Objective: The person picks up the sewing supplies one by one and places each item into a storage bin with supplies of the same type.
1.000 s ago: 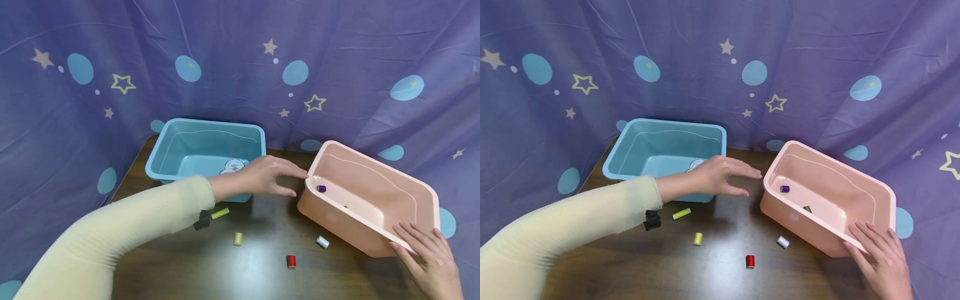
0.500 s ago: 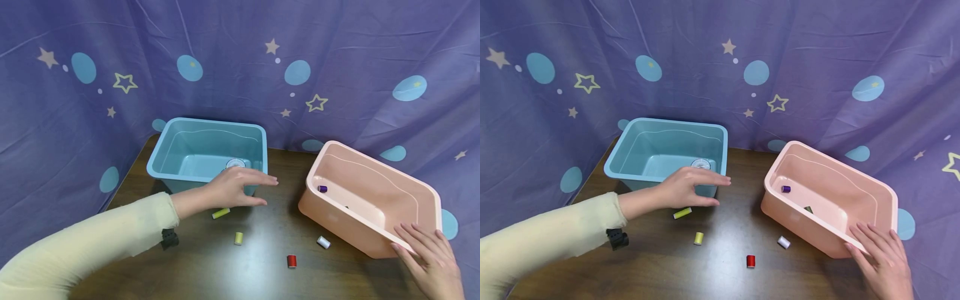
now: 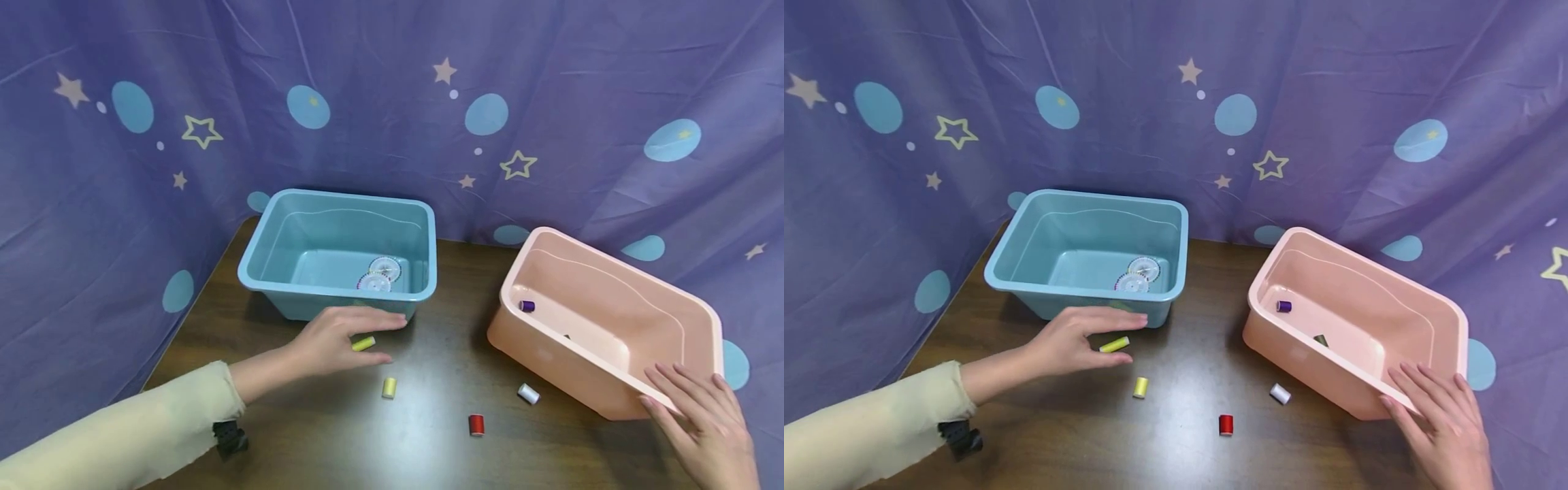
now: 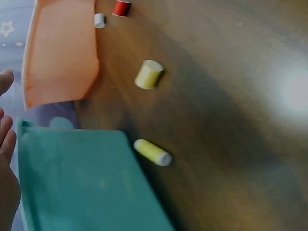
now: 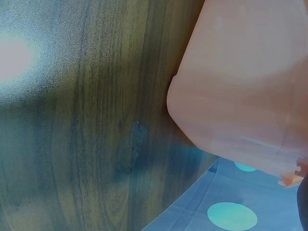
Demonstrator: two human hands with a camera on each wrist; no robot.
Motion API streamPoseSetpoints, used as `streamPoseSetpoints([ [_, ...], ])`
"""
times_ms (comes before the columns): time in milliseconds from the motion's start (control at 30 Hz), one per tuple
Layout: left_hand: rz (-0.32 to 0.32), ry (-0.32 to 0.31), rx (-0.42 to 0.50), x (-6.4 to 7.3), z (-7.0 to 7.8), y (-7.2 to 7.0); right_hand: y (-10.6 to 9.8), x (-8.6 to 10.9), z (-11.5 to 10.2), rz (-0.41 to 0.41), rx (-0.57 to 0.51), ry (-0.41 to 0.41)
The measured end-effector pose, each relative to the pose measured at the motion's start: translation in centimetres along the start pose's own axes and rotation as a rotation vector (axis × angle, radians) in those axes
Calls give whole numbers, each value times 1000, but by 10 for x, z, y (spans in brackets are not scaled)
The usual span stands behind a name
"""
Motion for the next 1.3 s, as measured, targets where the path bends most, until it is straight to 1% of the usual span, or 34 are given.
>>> streamPoseSetpoints([
  [100,5,-41,-3,15,-6,3,-1,-1,0,-4,2,5],
  [200,20,-101,-1,29,-14,5,-1,-1,-1,-12,4,14],
  [333,78,-147,-4,47,-25,8,-1,-1,-1,-20,12,22],
  [400,109,-152,-14,55,-31,10,-1,-1,-1,-18,13,23],
  [433,116,-165,-13,59,-34,11,-1,0,-1,-16,12,21],
  [533,130,-202,-19,70,-43,15,-2,0,-1,-11,9,16],
  [633,127,-255,-39,80,-52,18,-1,0,-1,-11,9,12],
  [700,130,-272,-64,84,-57,20,-1,-1,-2,-13,12,13],
  [767,119,-300,-71,88,-62,22,-1,-1,-2,-15,15,17],
  [1000,87,-369,-40,98,-77,33,0,0,-1,-10,10,20],
  [1133,68,-397,-35,103,-85,41,0,-1,-1,-10,7,15],
  [1300,45,-441,-34,107,-93,46,2,-1,-1,-8,2,8],
])
Point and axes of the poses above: each hand's wrist, its own x-axis away from the middle knuckle, its own y-axis out of the palm, z = x × y, the point moved 7 cm from there along -x, towards the middle knuckle, and after that the axes turned 1 degree about -x, right-handed, at the moved point
